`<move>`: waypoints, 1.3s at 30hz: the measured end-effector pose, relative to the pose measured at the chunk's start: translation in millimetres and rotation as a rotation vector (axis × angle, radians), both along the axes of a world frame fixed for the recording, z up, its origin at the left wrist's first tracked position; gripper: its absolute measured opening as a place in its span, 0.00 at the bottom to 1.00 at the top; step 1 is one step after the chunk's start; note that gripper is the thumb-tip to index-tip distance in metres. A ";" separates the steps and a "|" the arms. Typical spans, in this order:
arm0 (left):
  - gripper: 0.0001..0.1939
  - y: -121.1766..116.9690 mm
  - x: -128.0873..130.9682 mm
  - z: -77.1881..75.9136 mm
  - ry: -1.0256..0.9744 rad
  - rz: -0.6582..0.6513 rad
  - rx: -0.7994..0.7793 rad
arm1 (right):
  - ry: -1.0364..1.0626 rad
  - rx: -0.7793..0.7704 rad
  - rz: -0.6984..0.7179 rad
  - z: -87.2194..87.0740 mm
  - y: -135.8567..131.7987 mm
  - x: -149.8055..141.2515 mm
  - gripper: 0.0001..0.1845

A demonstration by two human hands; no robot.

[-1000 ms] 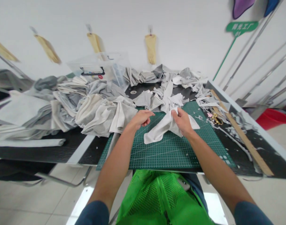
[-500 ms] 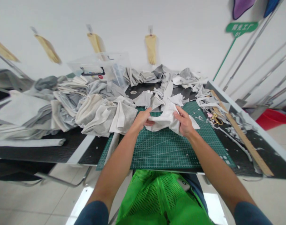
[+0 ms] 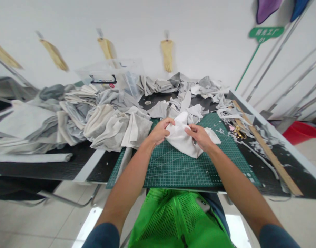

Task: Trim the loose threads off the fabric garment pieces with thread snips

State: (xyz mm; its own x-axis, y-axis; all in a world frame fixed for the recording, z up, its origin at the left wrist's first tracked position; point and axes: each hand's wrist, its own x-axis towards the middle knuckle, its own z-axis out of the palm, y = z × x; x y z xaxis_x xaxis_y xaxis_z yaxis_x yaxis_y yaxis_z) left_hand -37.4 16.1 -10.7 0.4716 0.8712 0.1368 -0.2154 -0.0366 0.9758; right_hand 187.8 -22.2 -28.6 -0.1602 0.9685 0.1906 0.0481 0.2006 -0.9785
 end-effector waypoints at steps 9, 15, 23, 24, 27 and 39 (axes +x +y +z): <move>0.40 -3.6 0.1 3.6 0.082 -0.157 0.055 | -0.035 0.221 -0.102 4.6 -1.6 -0.4 0.20; 0.31 -5.8 1.7 -0.2 0.033 -0.251 0.080 | -0.038 0.294 -0.206 6.8 2.5 6.6 0.20; 0.22 -9.7 -2.1 4.2 0.054 -0.273 0.034 | -0.018 0.196 -0.089 5.0 -2.4 -0.2 0.21; 0.22 -10.1 -0.3 4.5 0.054 -0.254 0.041 | -0.033 0.199 -0.103 4.4 -2.4 -1.2 0.21; 0.21 -11.5 9.1 3.1 0.083 -0.167 0.128 | -0.039 0.217 -0.121 4.4 -2.2 -3.2 0.22; 0.15 -8.2 5.7 5.7 0.183 -0.017 0.149 | 0.034 0.170 -0.117 4.0 1.1 3.0 0.21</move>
